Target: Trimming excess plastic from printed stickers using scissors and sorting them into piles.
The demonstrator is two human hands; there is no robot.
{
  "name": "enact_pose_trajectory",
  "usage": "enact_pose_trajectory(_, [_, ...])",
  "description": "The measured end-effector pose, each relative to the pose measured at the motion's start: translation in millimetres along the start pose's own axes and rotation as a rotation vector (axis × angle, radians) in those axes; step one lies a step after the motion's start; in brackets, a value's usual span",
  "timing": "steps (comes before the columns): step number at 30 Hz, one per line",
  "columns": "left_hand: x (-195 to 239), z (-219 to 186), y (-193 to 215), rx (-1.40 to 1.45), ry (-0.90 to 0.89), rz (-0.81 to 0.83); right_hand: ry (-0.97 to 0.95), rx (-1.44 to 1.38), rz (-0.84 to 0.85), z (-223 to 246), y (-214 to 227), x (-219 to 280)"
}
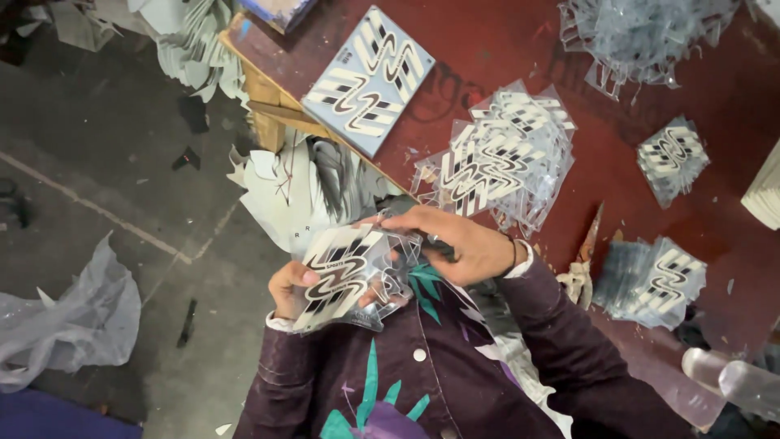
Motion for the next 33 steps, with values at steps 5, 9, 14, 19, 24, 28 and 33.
enact_pose_trajectory(5, [2.3, -0.7, -12.8, 0.074, -0.005, 0.118, 0.035, 0.275, -0.063, 2.6, 1.3, 1.8])
enact_pose_trajectory(9, [-1.8, 5.9, 39.3, -0.009, 0.067, -0.002, -0.040, -0.042, -0.124, -1.4, 3.6, 6.9])
enact_pose_trajectory(14, [9.7, -14.9, -19.1, -0.046, 0.166, -0.087, -0.128, -0.529, -0.452, -30.8, -1.6, 14.0])
enact_pose_trajectory(19, [17.6, -23.3, -26.9, -0.098, 0.100, -0.038, 0.166, -1.293, -0.366, -39.5, -6.8, 13.0])
enact_pose_trajectory(24, [8.3, -23.2, -52.0, -0.100, 0.092, 0.033, -0.106, -0.958, -0.521, -47.3, -19.3, 15.0])
enact_pose_trajectory(28, [10.2, -27.1, -94.6, -0.058, 0.055, 0.204, -0.335, -1.003, -0.745, -96.1, -36.5, 46.6])
enact_pose_trajectory(33, [9.0, -24.8, -103.5, -0.128, -0.010, 0.177, -0.468, 0.251, -0.884, -3.4, -22.1, 23.3])
Point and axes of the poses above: each hand's wrist, its own x-axis away from the middle knuckle, its own y-axis out of the back of the hand, z = x × y, the point moved 5 cm from there along -x, towards the middle knuckle, and after that the axes turned 10 degrees about z, right-handed, at the moved point
